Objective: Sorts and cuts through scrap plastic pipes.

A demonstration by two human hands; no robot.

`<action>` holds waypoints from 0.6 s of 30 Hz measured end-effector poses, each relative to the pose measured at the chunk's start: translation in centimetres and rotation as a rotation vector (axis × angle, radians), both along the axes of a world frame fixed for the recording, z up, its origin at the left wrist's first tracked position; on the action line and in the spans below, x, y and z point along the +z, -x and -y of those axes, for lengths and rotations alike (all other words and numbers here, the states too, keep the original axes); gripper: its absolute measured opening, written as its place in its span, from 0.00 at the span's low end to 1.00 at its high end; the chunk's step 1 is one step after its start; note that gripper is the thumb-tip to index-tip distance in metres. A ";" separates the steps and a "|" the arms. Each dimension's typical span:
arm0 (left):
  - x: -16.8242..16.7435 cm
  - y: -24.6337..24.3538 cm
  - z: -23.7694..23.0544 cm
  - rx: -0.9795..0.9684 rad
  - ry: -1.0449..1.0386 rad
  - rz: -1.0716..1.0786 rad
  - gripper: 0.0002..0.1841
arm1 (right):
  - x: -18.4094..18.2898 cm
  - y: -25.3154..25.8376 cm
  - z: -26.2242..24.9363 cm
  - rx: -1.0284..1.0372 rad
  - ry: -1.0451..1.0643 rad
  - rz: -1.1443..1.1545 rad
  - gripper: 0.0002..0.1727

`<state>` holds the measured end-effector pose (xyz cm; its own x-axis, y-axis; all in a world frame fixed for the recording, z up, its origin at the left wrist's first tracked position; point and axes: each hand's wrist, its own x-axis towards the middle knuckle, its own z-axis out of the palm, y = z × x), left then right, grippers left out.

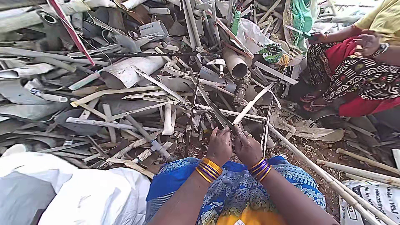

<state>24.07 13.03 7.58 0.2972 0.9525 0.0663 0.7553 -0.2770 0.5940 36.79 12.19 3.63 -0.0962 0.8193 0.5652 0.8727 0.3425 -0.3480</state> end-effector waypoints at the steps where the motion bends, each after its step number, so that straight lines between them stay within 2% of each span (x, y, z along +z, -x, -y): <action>1: 0.1 0.0 -0.2 0.004 0.026 -0.019 0.20 | 0.1 0.0 -0.2 -0.006 0.015 0.008 0.25; 5: 0.2 0.0 -0.6 0.007 0.116 -0.072 0.22 | 0.4 0.0 -0.3 0.006 0.147 -0.012 0.26; 8: 0.2 -0.1 -0.7 0.016 0.148 -0.071 0.22 | 1.0 -0.2 -0.5 0.043 0.353 -0.144 0.27; 13: -0.7 -0.1 0.1 0.033 -0.004 0.016 0.20 | 2.1 -3.1 -2.8 -0.094 0.718 -0.290 0.30; 15: -0.7 0.1 0.0 0.065 -0.020 0.063 0.21 | 1.9 -3.4 -2.2 -0.121 0.610 -0.287 0.29; 18: -1.0 0.3 -0.5 0.122 -0.040 0.220 0.19 | 0.5 -2.0 -0.6 -0.034 0.169 -0.197 0.27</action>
